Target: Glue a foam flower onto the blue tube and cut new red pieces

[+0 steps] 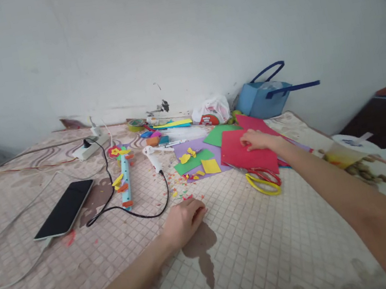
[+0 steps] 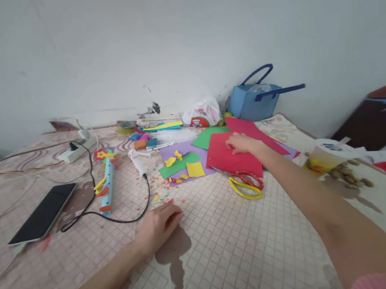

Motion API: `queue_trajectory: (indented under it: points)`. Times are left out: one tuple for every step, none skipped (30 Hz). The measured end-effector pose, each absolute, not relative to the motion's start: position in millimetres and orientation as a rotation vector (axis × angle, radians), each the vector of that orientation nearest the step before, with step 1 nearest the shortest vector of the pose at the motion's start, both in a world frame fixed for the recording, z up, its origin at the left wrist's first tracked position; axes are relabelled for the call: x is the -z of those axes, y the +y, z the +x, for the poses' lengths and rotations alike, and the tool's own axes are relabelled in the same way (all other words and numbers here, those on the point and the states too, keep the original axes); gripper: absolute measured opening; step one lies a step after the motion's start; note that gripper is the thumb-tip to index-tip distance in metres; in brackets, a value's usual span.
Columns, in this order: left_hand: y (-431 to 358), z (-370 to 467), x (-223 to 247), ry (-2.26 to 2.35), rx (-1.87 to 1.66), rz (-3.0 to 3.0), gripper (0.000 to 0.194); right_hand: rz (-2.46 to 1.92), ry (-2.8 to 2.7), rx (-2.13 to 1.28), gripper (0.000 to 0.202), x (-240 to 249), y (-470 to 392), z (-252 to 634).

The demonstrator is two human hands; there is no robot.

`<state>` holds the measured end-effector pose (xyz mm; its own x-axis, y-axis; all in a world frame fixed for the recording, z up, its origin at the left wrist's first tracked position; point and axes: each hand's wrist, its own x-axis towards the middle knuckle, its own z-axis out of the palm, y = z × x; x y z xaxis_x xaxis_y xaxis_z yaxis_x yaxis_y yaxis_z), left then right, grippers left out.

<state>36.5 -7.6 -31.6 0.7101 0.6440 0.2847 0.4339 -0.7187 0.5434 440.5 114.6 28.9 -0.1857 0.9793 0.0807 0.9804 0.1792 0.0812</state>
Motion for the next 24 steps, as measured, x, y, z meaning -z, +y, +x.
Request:
queue_trajectory:
  points:
    - [-8,36,31,0.835,-0.648,2.468,0.022,-1.988,-2.373,0.168,0.015,-34,112,441]
    - [-8,36,31,0.843,-0.654,2.457,0.021,-1.981,-2.332,0.158,0.016,-40,109,441]
    - [-8,36,31,0.855,-0.669,2.440,0.020,-1.974,-2.278,0.156,0.016,-48,106,441]
    - [-8,36,30,0.869,-0.694,2.413,0.019,-1.964,-2.211,0.168,0.015,-55,102,439]
    - [-9,37,30,0.884,-0.726,2.375,0.018,-1.953,-2.145,0.186,0.014,-62,97,436]
    - [-9,37,29,0.898,-0.760,2.328,0.017,-1.933,-2.071,0.185,0.015,-67,90,428]
    - [-10,37,28,0.910,-0.791,2.275,0.016,-1.911,-2.002,0.177,0.018,-69,81,417]
    - [-10,38,26,0.919,-0.815,2.220,0.015,-1.864,-1.929,0.125,0.022,-68,71,402]
    - [-11,38,25,0.929,-0.828,2.164,0.015,-1.731,-1.732,-0.102,0.023,-63,60,383]
    - [-11,39,24,0.937,-0.834,2.105,0.016,-1.587,-1.561,-0.319,0.025,-54,48,362]
    - [-12,39,23,0.945,-0.836,2.039,0.017,-1.455,-1.428,-0.500,0.028,-43,36,340]
    - [-12,40,23,0.945,-0.841,1.962,0.018,-1.359,-1.347,-0.677,0.029,-31,25,318]
    - [-12,41,23,0.933,-0.848,1.870,0.020,-1.304,-1.276,-0.819,0.030,-17,14,298]
    - [-12,42,24,0.908,-0.856,1.766,0.022,-1.273,-1.206,-0.941,0.031,-4,6,280]
    - [-12,43,25,0.876,-0.866,1.657,0.025,-1.237,-1.155,-1.034,0.030,7,-1,266]
    - [-11,45,26,0.841,-0.869,1.548,0.028,-1.221,-1.119,-1.076,0.030,16,-7,256]
    - [-11,47,28,0.814,-0.861,1.454,0.031,-1.216,-1.109,-1.107,0.029,24,-11,248]
    - [-10,49,30,0.798,-0.849,1.380,0.032,-1.214,-1.106,-1.120,0.028,28,-15,243]
    - [-9,50,31,0.792,-0.837,1.326,0.032,-1.217,-1.113,-1.128,0.027,31,-18,239]
    - [-8,52,32,0.794,-0.833,1.291,0.031,-1.217,-1.128,-1.143,0.026,32,-21,237]
    - [-7,52,33,0.799,-0.830,1.269,0.029,-1.217,-1.146,-1.164,0.025,32,-24,235]
    - [-6,53,34,0.807,-0.829,1.258,0.027,-1.216,-1.167,-1.189,0.024,31,-27,234]
    - [-5,52,34,0.815,-0.830,1.252,0.026,-1.217,-1.187,-1.209,0.023,29,-30,233]
    - [-4,52,35,0.820,-0.830,1.249,0.026,-1.217,-1.199,-1.222,0.022,27,-33,232]
